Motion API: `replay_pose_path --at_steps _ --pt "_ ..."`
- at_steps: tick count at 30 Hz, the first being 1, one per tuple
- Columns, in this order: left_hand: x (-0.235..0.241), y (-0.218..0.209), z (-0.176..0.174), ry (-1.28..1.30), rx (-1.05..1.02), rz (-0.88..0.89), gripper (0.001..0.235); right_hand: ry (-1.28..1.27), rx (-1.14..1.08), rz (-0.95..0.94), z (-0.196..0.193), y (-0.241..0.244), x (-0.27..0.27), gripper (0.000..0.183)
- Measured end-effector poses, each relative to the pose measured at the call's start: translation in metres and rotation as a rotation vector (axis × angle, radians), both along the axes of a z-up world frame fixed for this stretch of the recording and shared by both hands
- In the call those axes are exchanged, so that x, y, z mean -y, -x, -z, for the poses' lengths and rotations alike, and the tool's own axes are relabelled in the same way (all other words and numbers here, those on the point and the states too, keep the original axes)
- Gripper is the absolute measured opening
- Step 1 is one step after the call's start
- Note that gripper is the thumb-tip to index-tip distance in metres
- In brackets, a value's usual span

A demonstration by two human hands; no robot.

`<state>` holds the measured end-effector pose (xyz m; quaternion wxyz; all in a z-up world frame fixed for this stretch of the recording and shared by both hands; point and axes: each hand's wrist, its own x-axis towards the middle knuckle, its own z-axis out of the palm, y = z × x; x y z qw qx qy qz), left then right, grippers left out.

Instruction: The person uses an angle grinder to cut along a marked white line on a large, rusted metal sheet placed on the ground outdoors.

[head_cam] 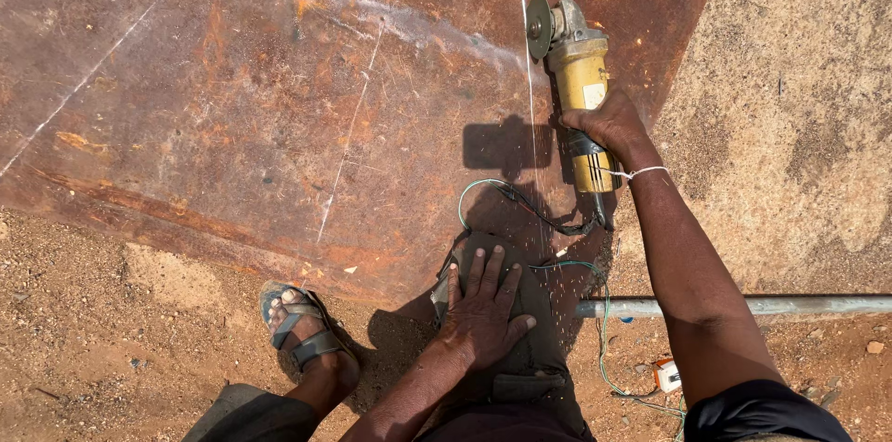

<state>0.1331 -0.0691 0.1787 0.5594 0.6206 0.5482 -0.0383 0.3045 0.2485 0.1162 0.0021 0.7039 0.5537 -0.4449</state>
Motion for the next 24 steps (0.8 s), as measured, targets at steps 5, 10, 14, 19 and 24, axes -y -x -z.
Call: replay_pose_path --at_steps 5,10,14,19,24 --pt "0.003 0.0 0.003 -0.024 0.008 -0.021 0.09 -0.029 -0.018 -0.061 -0.003 -0.004 0.007 0.075" --pt "0.006 -0.002 0.006 -0.049 0.015 -0.04 0.09 0.0 0.029 -0.043 -0.003 -0.007 0.014 0.078" --pt "0.008 -0.002 0.007 -0.09 0.015 -0.063 0.09 -0.036 -0.03 -0.083 -0.002 -0.01 0.017 0.08" --pt "0.007 -0.002 0.007 -0.087 0.02 -0.067 0.091 -0.026 -0.019 -0.1 -0.002 -0.014 0.02 0.08" --pt "0.005 -0.001 0.004 -0.064 0.023 -0.04 0.09 -0.025 -0.048 -0.085 -0.005 -0.014 0.023 0.077"
